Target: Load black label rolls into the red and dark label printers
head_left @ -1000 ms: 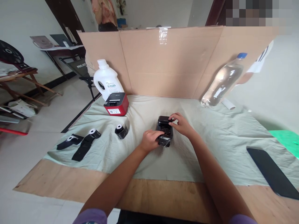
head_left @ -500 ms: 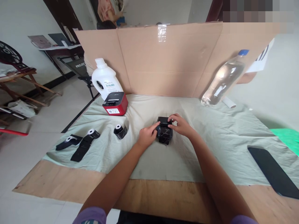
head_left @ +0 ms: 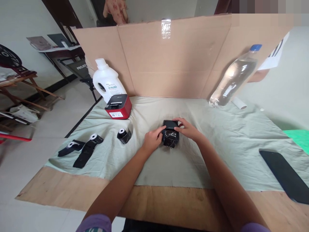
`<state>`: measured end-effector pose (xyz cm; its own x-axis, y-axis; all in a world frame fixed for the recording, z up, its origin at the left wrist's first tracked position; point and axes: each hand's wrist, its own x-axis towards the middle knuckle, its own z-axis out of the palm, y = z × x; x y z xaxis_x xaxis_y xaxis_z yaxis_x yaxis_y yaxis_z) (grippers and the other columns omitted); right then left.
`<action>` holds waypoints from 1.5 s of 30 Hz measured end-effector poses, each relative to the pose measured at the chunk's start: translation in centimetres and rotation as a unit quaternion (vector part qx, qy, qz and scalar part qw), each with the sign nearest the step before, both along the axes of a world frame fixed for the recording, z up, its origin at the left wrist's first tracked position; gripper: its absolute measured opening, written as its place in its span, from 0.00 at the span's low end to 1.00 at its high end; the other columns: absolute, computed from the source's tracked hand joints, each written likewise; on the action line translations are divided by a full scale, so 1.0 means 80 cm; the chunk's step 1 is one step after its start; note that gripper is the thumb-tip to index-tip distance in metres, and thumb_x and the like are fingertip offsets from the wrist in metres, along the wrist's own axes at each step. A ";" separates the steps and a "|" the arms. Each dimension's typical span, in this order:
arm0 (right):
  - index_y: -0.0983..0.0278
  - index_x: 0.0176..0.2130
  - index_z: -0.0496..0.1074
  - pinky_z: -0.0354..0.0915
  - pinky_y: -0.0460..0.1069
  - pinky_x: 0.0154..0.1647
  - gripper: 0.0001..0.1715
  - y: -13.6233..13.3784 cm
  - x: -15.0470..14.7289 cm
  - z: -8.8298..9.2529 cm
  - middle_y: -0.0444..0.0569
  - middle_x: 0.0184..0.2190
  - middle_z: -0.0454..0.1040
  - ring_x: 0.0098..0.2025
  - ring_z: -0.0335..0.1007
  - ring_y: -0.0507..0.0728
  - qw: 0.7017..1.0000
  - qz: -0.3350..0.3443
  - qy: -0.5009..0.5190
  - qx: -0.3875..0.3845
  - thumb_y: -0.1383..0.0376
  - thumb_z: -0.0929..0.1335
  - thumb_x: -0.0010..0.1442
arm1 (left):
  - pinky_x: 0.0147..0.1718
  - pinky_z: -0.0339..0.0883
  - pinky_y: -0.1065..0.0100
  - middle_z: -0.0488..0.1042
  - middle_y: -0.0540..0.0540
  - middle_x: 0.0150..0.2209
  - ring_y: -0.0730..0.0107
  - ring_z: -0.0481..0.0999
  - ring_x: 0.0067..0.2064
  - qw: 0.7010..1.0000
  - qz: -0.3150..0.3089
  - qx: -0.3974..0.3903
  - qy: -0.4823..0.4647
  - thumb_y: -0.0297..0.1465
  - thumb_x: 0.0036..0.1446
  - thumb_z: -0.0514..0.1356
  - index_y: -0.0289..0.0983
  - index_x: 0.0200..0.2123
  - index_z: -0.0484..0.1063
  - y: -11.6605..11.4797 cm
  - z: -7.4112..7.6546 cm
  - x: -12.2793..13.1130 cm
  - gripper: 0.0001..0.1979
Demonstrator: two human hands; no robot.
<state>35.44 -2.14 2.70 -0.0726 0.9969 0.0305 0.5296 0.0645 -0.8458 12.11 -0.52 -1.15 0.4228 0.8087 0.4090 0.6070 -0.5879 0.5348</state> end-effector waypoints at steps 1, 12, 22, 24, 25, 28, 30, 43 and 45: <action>0.57 0.58 0.67 0.68 0.59 0.56 0.27 0.000 0.000 -0.001 0.52 0.58 0.67 0.46 0.70 0.57 1.000 -0.006 0.008 -0.016 0.61 0.68 0.59 | 0.40 0.71 0.69 0.83 0.48 0.42 0.70 0.79 0.35 1.000 -0.013 0.010 -0.014 0.25 0.62 0.53 0.44 0.58 0.74 0.000 -0.001 0.000 0.23; 0.55 0.63 0.65 0.72 0.57 0.49 0.34 0.001 0.007 -0.010 0.53 0.61 0.67 0.49 0.71 0.60 0.999 0.037 -0.024 0.008 0.53 0.69 0.60 | 0.27 0.63 0.73 0.79 0.50 0.26 0.77 0.72 0.24 0.977 -0.121 0.167 -0.051 0.27 0.63 0.55 0.40 0.43 0.81 0.000 -0.005 0.000 0.14; 0.56 0.58 0.70 0.71 0.57 0.47 0.27 0.003 0.013 -0.001 0.52 0.56 0.72 0.45 0.72 0.59 0.995 0.046 -0.053 0.069 0.55 0.68 0.61 | 0.25 0.61 0.71 0.77 0.52 0.24 0.76 0.71 0.22 0.960 -0.167 0.213 -0.066 0.24 0.57 0.57 0.39 0.35 0.78 -0.003 -0.004 -0.002 0.10; 0.56 0.57 0.70 0.72 0.56 0.45 0.26 0.003 0.012 0.000 0.52 0.55 0.72 0.44 0.72 0.59 0.995 0.049 -0.054 0.068 0.56 0.69 0.60 | 0.25 0.62 0.71 0.77 0.52 0.24 0.76 0.72 0.23 0.962 -0.171 0.200 -0.067 0.24 0.56 0.58 0.39 0.35 0.78 -0.003 -0.004 -0.003 0.10; 0.56 0.57 0.70 0.72 0.56 0.44 0.26 0.003 0.012 0.001 0.52 0.55 0.72 0.44 0.72 0.59 0.995 0.050 -0.054 0.066 0.56 0.69 0.59 | 0.26 0.63 0.71 0.78 0.52 0.25 0.75 0.73 0.24 0.964 -0.172 0.190 -0.065 0.24 0.55 0.58 0.39 0.35 0.78 -0.003 -0.004 -0.003 0.10; 0.57 0.56 0.70 0.72 0.55 0.44 0.27 0.002 0.010 0.004 0.53 0.55 0.70 0.45 0.72 0.60 0.996 0.050 -0.049 0.054 0.56 0.69 0.59 | 0.30 0.67 0.70 0.79 0.49 0.30 0.73 0.75 0.27 0.976 -0.165 0.136 -0.050 0.23 0.55 0.57 0.39 0.38 0.78 -0.005 -0.002 -0.005 0.12; 0.56 0.57 0.70 0.72 0.56 0.45 0.27 0.000 0.008 0.006 0.54 0.55 0.70 0.46 0.72 0.60 0.997 0.050 -0.046 0.043 0.56 0.69 0.59 | 0.34 0.69 0.70 0.80 0.48 0.33 0.72 0.76 0.30 0.986 -0.137 0.085 -0.041 0.24 0.55 0.55 0.38 0.46 0.77 -0.006 -0.001 -0.006 0.17; 0.56 0.60 0.65 0.68 0.58 0.54 0.28 -0.002 -0.001 0.005 0.50 0.59 0.68 0.47 0.71 0.59 0.998 0.012 0.025 -0.058 0.57 0.67 0.61 | 0.34 0.66 0.71 0.77 0.52 0.31 0.69 0.73 0.31 0.995 -0.013 -0.102 0.019 0.24 0.58 0.53 0.47 0.58 0.73 0.005 0.010 -0.004 0.26; 0.57 0.60 0.65 0.68 0.57 0.53 0.30 -0.002 -0.007 0.003 0.50 0.58 0.70 0.46 0.71 0.59 0.997 -0.011 0.042 -0.068 0.59 0.67 0.59 | 0.34 0.65 0.70 0.76 0.53 0.30 0.68 0.74 0.31 0.994 -0.009 -0.105 0.037 0.25 0.58 0.54 0.49 0.57 0.73 0.007 0.013 -0.004 0.26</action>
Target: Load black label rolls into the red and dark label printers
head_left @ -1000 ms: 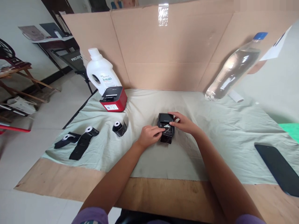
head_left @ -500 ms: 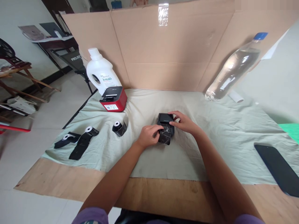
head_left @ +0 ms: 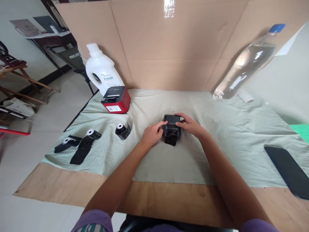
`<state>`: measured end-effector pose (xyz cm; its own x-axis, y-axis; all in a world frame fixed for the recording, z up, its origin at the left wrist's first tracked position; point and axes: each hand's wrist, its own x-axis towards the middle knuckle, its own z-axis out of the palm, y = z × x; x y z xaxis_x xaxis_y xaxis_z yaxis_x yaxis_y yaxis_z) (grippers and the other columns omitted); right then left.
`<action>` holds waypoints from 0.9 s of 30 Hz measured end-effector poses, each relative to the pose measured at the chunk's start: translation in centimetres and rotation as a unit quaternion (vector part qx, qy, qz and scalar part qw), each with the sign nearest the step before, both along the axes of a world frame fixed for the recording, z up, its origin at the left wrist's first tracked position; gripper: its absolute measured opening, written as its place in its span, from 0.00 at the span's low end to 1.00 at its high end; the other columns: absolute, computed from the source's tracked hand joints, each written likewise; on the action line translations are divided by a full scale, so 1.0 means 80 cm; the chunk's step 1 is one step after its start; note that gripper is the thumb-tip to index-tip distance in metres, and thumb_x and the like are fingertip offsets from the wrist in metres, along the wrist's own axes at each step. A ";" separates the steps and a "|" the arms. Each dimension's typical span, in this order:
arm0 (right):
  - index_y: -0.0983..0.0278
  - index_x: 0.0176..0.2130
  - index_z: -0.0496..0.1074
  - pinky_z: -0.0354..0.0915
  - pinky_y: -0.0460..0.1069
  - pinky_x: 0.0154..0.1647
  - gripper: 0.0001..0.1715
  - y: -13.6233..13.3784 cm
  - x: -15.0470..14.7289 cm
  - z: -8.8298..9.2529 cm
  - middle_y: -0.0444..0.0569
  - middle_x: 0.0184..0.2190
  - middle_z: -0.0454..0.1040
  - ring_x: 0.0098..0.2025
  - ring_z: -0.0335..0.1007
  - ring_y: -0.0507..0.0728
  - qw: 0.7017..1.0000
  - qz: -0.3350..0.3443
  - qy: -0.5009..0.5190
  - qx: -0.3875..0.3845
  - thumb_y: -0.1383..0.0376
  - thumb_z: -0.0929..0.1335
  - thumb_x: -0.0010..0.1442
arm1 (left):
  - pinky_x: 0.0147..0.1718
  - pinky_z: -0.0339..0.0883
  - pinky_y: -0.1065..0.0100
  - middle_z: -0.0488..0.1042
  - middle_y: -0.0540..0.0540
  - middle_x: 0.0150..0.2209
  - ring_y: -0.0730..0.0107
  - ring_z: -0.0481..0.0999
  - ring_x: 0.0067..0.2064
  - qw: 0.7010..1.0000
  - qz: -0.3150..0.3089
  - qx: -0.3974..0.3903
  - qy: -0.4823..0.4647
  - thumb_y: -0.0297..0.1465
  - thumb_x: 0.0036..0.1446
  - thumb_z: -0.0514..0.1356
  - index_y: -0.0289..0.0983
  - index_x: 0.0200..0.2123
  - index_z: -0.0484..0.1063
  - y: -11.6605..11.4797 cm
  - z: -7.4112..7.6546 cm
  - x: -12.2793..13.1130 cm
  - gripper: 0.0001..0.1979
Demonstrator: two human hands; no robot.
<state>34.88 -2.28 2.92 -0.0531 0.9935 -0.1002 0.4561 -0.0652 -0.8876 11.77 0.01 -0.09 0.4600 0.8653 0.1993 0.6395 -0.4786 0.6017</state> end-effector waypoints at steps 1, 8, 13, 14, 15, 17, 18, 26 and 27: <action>0.58 0.60 0.65 0.68 0.57 0.52 0.30 0.000 -0.003 -0.001 0.51 0.56 0.71 0.45 0.71 0.58 1.000 -0.013 0.004 -0.002 0.60 0.67 0.59 | 0.33 0.65 0.70 0.76 0.53 0.30 0.68 0.74 0.31 1.000 0.001 0.001 0.006 0.25 0.58 0.54 0.50 0.57 0.73 0.001 0.001 0.000 0.26; 0.59 0.62 0.65 0.70 0.54 0.43 0.36 0.000 -0.008 -0.006 0.49 0.43 0.76 0.40 0.72 0.58 0.996 -0.062 0.054 -0.028 0.58 0.70 0.55 | 0.33 0.65 0.70 0.76 0.52 0.30 0.67 0.74 0.31 1.000 -0.022 0.009 -0.005 0.26 0.58 0.53 0.48 0.58 0.73 0.005 -0.003 -0.002 0.26; 0.58 0.62 0.66 0.69 0.51 0.36 0.39 -0.002 -0.002 -0.016 0.52 0.62 0.67 0.40 0.71 0.56 0.995 -0.068 0.072 -0.013 0.55 0.71 0.53 | 0.37 0.68 0.69 0.78 0.50 0.34 0.67 0.75 0.33 0.999 -0.038 0.022 -0.027 0.26 0.60 0.52 0.46 0.60 0.71 0.005 -0.008 -0.004 0.26; 0.59 0.62 0.65 0.69 0.51 0.36 0.39 -0.002 -0.001 -0.019 0.53 0.62 0.67 0.40 0.71 0.56 0.995 -0.070 0.076 -0.011 0.55 0.72 0.53 | 0.38 0.68 0.69 0.79 0.49 0.36 0.67 0.76 0.35 0.998 -0.041 0.027 -0.029 0.26 0.60 0.52 0.45 0.60 0.71 0.005 -0.008 -0.005 0.26; 0.60 0.63 0.65 0.69 0.51 0.36 0.40 -0.002 -0.001 -0.022 0.54 0.62 0.67 0.41 0.71 0.56 0.994 -0.073 0.079 -0.010 0.54 0.72 0.53 | 0.40 0.69 0.68 0.80 0.49 0.38 0.67 0.77 0.36 0.998 -0.045 0.033 -0.033 0.26 0.60 0.51 0.45 0.61 0.70 0.004 -0.008 -0.005 0.26; 0.60 0.63 0.65 0.69 0.50 0.35 0.40 0.000 0.000 -0.027 0.55 0.60 0.69 0.41 0.71 0.56 0.994 -0.080 0.081 -0.008 0.53 0.71 0.53 | 0.44 0.70 0.68 0.80 0.47 0.45 0.66 0.78 0.42 0.996 -0.058 0.047 -0.045 0.25 0.60 0.51 0.45 0.61 0.70 0.004 -0.008 -0.005 0.27; 0.60 0.63 0.66 0.69 0.50 0.35 0.40 0.001 0.001 -0.029 0.54 0.60 0.69 0.40 0.71 0.56 0.993 -0.083 0.080 -0.008 0.53 0.71 0.53 | 0.47 0.70 0.67 0.79 0.47 0.48 0.65 0.78 0.45 0.995 -0.068 0.055 -0.053 0.24 0.60 0.51 0.45 0.61 0.70 0.003 -0.009 -0.005 0.27; 0.58 0.62 0.68 0.67 0.50 0.35 0.39 -0.003 -0.004 -0.028 0.53 0.60 0.69 0.39 0.69 0.55 0.991 -0.101 0.092 -0.001 0.56 0.70 0.52 | 0.36 0.69 0.70 0.78 0.50 0.33 0.70 0.74 0.32 0.993 -0.083 -0.001 -0.083 0.25 0.59 0.51 0.43 0.57 0.73 0.010 -0.010 -0.007 0.24; 0.58 0.61 0.68 0.67 0.50 0.35 0.39 -0.004 -0.005 -0.028 0.53 0.59 0.69 0.38 0.69 0.54 0.990 -0.105 0.091 0.004 0.56 0.70 0.51 | 0.33 0.68 0.71 0.76 0.51 0.31 0.71 0.73 0.31 0.993 -0.085 -0.014 -0.082 0.26 0.59 0.52 0.43 0.57 0.73 0.011 -0.010 -0.007 0.24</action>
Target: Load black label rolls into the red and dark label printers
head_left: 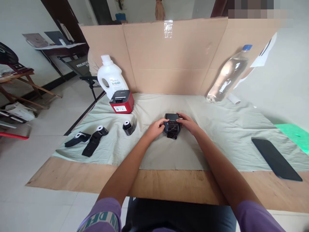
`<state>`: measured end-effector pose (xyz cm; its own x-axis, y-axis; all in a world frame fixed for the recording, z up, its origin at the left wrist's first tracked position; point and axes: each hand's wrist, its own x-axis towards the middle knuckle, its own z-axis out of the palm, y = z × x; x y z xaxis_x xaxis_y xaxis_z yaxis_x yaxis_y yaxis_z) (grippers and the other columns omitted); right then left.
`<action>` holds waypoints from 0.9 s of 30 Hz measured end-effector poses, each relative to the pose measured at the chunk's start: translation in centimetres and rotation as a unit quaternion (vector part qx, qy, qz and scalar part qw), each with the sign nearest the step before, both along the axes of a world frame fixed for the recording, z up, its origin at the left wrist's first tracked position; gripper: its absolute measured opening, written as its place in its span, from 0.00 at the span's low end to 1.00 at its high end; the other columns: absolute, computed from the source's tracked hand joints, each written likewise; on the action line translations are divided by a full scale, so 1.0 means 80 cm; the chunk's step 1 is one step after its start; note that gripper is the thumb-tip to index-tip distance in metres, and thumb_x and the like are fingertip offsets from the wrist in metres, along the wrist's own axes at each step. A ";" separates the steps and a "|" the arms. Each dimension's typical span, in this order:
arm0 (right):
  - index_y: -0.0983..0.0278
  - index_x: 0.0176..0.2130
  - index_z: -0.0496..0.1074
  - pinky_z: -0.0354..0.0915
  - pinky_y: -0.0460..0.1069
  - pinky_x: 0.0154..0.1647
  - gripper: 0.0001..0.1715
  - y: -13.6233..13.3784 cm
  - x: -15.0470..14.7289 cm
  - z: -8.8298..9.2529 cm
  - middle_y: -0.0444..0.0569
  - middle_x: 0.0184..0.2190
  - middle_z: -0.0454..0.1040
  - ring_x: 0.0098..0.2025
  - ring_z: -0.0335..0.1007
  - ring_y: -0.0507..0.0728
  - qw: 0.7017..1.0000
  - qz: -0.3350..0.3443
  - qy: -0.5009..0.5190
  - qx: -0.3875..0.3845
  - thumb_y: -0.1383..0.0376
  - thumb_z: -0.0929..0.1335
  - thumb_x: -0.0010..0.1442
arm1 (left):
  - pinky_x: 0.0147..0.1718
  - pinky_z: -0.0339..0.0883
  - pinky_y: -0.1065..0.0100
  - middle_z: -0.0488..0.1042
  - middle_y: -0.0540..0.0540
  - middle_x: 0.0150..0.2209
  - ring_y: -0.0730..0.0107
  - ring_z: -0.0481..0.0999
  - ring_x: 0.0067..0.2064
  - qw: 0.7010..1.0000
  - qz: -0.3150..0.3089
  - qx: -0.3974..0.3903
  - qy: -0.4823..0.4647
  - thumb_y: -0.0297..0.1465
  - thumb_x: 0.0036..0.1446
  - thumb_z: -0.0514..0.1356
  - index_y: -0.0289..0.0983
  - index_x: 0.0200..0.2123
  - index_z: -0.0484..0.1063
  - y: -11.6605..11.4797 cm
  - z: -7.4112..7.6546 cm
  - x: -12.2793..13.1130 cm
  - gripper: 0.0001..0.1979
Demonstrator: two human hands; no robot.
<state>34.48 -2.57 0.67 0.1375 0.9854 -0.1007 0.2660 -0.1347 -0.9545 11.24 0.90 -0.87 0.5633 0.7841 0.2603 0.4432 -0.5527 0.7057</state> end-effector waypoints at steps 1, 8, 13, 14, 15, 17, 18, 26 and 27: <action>0.59 0.61 0.68 0.68 0.50 0.35 0.39 0.000 -0.001 0.000 0.53 0.59 0.70 0.37 0.69 0.54 1.000 -0.004 -0.001 0.005 0.56 0.70 0.51 | 0.32 0.67 0.72 0.75 0.52 0.29 0.71 0.72 0.30 1.000 -0.004 -0.009 0.002 0.26 0.59 0.52 0.43 0.57 0.73 0.001 0.001 0.000 0.24; 0.59 0.62 0.67 0.70 0.51 0.38 0.40 0.002 0.001 -0.002 0.53 0.60 0.70 0.41 0.72 0.56 1.000 0.007 0.006 0.013 0.57 0.70 0.51 | 0.40 0.71 0.69 0.79 0.50 0.38 0.70 0.76 0.36 1.000 -0.019 -0.025 0.001 0.25 0.59 0.51 0.44 0.58 0.71 0.001 0.003 -0.006 0.25; 0.61 0.64 0.65 0.65 0.58 0.61 0.38 -0.003 -0.026 -0.013 0.54 0.62 0.69 0.60 0.67 0.62 0.996 -0.076 0.010 0.047 0.56 0.67 0.57 | 0.50 0.72 0.61 0.57 0.38 0.69 0.58 0.77 0.53 0.994 -0.098 -0.001 0.050 0.31 0.54 0.63 0.46 0.68 0.59 0.000 0.006 -0.016 0.37; 0.61 0.65 0.64 0.60 0.59 0.65 0.37 -0.005 -0.037 -0.017 0.53 0.64 0.67 0.64 0.63 0.61 0.993 -0.107 0.005 0.056 0.54 0.66 0.59 | 0.54 0.70 0.58 0.51 0.37 0.72 0.52 0.73 0.59 0.992 -0.105 0.010 0.070 0.33 0.52 0.66 0.45 0.70 0.55 0.000 0.005 -0.016 0.43; 0.60 0.66 0.62 0.55 0.59 0.69 0.37 -0.008 -0.048 -0.021 0.52 0.66 0.64 0.67 0.59 0.61 0.989 -0.134 0.001 0.063 0.53 0.64 0.61 | 0.58 0.67 0.56 0.47 0.37 0.73 0.47 0.67 0.64 0.990 -0.107 0.021 0.084 0.35 0.50 0.68 0.44 0.72 0.50 0.002 0.004 -0.015 0.48; 0.59 0.68 0.59 0.48 0.60 0.72 0.37 -0.012 -0.069 -0.028 0.49 0.69 0.59 0.71 0.52 0.60 0.986 -0.154 0.001 0.070 0.50 0.62 0.64 | 0.62 0.62 0.53 0.47 0.37 0.73 0.45 0.59 0.69 0.991 -0.097 0.034 0.089 0.34 0.49 0.68 0.42 0.73 0.42 0.003 -0.002 -0.013 0.54; 0.58 0.68 0.58 0.46 0.60 0.73 0.37 -0.014 -0.077 -0.029 0.48 0.70 0.58 0.72 0.50 0.59 0.985 -0.154 0.006 0.073 0.50 0.61 0.65 | 0.63 0.62 0.54 0.48 0.37 0.73 0.47 0.58 0.70 0.992 -0.088 0.034 0.083 0.33 0.49 0.68 0.41 0.74 0.39 0.004 -0.005 -0.012 0.55; 0.58 0.58 0.69 0.55 0.58 0.69 0.30 -0.017 -0.038 0.007 0.48 0.61 0.71 0.68 0.59 0.62 0.977 -0.143 0.092 0.131 0.47 0.62 0.64 | 0.49 0.73 0.60 0.65 0.34 0.65 0.53 0.77 0.53 0.998 -0.051 0.039 -0.001 0.30 0.46 0.69 0.38 0.73 0.42 0.004 0.010 0.037 0.56; 0.59 0.56 0.71 0.57 0.58 0.67 0.30 -0.015 -0.016 0.015 0.48 0.57 0.74 0.65 0.62 0.63 0.974 -0.145 0.093 0.149 0.45 0.63 0.63 | 0.48 0.73 0.61 0.66 0.34 0.64 0.55 0.78 0.51 0.998 -0.054 0.037 -0.004 0.30 0.46 0.69 0.38 0.73 0.41 0.007 0.016 0.058 0.57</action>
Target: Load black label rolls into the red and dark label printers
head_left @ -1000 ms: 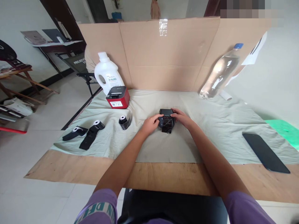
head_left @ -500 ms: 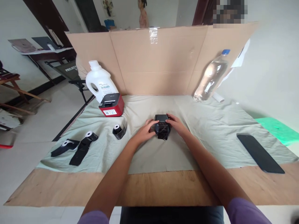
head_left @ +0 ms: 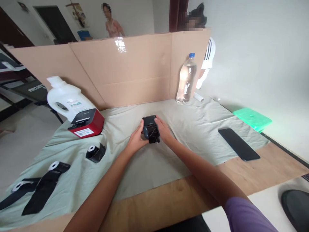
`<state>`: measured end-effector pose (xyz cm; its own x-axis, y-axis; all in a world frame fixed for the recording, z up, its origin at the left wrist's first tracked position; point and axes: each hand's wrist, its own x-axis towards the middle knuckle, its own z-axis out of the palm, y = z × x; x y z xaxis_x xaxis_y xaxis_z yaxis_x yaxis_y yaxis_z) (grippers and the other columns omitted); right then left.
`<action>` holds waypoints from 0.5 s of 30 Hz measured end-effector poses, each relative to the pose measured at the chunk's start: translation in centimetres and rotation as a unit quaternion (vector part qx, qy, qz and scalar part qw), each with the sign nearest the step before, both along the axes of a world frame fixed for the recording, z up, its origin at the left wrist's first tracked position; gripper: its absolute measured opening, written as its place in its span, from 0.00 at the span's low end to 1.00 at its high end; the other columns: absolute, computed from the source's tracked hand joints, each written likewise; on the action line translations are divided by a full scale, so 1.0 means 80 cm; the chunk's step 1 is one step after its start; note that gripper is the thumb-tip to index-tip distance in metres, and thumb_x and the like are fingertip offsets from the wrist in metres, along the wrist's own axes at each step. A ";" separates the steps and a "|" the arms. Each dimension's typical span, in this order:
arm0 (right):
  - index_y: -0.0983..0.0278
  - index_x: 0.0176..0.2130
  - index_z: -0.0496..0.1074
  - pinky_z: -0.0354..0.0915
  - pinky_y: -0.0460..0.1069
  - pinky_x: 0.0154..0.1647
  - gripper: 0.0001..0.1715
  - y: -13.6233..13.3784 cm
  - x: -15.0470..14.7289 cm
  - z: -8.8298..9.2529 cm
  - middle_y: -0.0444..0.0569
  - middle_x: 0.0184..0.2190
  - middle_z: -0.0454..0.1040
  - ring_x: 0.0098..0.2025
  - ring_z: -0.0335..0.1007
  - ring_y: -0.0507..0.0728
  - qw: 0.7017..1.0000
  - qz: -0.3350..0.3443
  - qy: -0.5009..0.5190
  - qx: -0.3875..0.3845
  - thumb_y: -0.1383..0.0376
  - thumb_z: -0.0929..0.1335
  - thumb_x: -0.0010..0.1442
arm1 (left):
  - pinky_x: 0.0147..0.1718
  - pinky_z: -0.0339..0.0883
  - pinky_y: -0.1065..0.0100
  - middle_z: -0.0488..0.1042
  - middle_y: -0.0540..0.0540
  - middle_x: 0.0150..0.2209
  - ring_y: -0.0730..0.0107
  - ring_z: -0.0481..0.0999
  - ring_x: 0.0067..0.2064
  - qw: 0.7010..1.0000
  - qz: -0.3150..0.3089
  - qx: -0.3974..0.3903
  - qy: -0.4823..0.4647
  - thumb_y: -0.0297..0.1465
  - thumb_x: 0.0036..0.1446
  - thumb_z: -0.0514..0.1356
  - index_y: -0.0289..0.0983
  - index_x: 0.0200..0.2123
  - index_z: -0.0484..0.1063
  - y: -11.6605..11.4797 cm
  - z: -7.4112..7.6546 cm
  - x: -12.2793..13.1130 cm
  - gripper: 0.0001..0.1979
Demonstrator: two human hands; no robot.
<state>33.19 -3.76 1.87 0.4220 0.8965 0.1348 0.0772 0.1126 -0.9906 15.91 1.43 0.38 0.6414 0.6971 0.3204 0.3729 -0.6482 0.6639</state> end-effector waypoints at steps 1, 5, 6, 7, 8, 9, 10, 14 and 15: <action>0.60 0.53 0.73 0.59 0.57 0.65 0.30 0.002 0.025 0.008 0.48 0.53 0.77 0.63 0.64 0.63 1.000 -0.010 0.000 0.017 0.44 0.63 0.61 | 0.48 0.73 0.61 0.66 0.35 0.64 0.56 0.78 0.49 1.000 -0.003 -0.004 -0.003 0.31 0.45 0.70 0.38 0.73 0.39 0.003 0.005 0.026 0.58; 0.64 0.38 0.76 0.67 0.54 0.53 0.32 0.010 0.144 0.029 0.48 0.37 0.80 0.48 0.73 0.62 0.996 -0.070 0.018 0.053 0.39 0.65 0.56 | 0.53 0.69 0.59 0.64 0.35 0.66 0.56 0.76 0.51 0.999 -0.031 -0.009 -0.017 0.34 0.44 0.70 0.36 0.73 0.37 0.016 0.015 0.160 0.61; 0.64 0.36 0.76 0.67 0.53 0.50 0.32 0.011 0.174 0.030 0.47 0.34 0.79 0.45 0.74 0.61 0.995 -0.083 0.027 0.056 0.39 0.66 0.55 | 0.54 0.67 0.58 0.65 0.35 0.65 0.54 0.74 0.54 0.999 -0.032 -0.003 -0.011 0.36 0.43 0.71 0.35 0.73 0.38 0.018 0.015 0.195 0.61; 0.64 0.34 0.76 0.68 0.52 0.48 0.31 0.011 0.202 0.028 0.47 0.32 0.79 0.42 0.75 0.61 0.993 -0.099 0.038 0.056 0.39 0.66 0.55 | 0.56 0.65 0.56 0.66 0.34 0.64 0.50 0.72 0.56 1.000 -0.028 0.007 0.004 0.37 0.42 0.71 0.34 0.73 0.40 0.020 0.015 0.228 0.61; 0.64 0.33 0.76 0.68 0.51 0.47 0.31 0.011 0.228 0.024 0.47 0.31 0.79 0.41 0.75 0.60 0.991 -0.114 0.051 0.051 0.39 0.67 0.54 | 0.57 0.62 0.54 0.66 0.34 0.64 0.47 0.69 0.59 0.999 -0.023 0.018 0.021 0.39 0.42 0.71 0.34 0.72 0.42 0.021 0.013 0.257 0.60; 0.64 0.33 0.76 0.68 0.51 0.46 0.31 0.010 0.251 0.018 0.47 0.30 0.79 0.41 0.75 0.60 0.989 -0.128 0.065 0.045 0.39 0.67 0.54 | 0.58 0.60 0.52 0.66 0.34 0.65 0.45 0.67 0.61 0.999 -0.020 0.028 0.041 0.41 0.42 0.71 0.35 0.72 0.44 0.022 0.011 0.283 0.59; 0.64 0.34 0.76 0.68 0.51 0.45 0.32 0.009 0.271 0.010 0.47 0.30 0.79 0.40 0.75 0.60 0.986 -0.142 0.078 0.037 0.38 0.67 0.54 | 0.58 0.59 0.51 0.65 0.34 0.65 0.43 0.66 0.62 0.997 -0.020 0.036 0.061 0.42 0.43 0.70 0.36 0.72 0.45 0.021 0.008 0.304 0.58; 0.64 0.35 0.77 0.68 0.51 0.44 0.34 0.005 0.325 -0.020 0.48 0.31 0.80 0.40 0.76 0.60 0.982 -0.172 0.083 0.003 0.37 0.66 0.54 | 0.57 0.57 0.52 0.64 0.34 0.66 0.43 0.65 0.62 0.992 -0.034 0.053 0.109 0.45 0.44 0.68 0.36 0.71 0.47 0.018 -0.007 0.353 0.55; 0.64 0.35 0.77 0.68 0.51 0.45 0.35 0.004 0.333 -0.025 0.48 0.31 0.80 0.40 0.76 0.60 0.983 -0.172 0.071 -0.005 0.37 0.66 0.54 | 0.57 0.57 0.53 0.63 0.34 0.66 0.44 0.64 0.62 0.992 -0.031 0.054 0.110 0.45 0.44 0.68 0.35 0.71 0.47 0.017 -0.011 0.358 0.55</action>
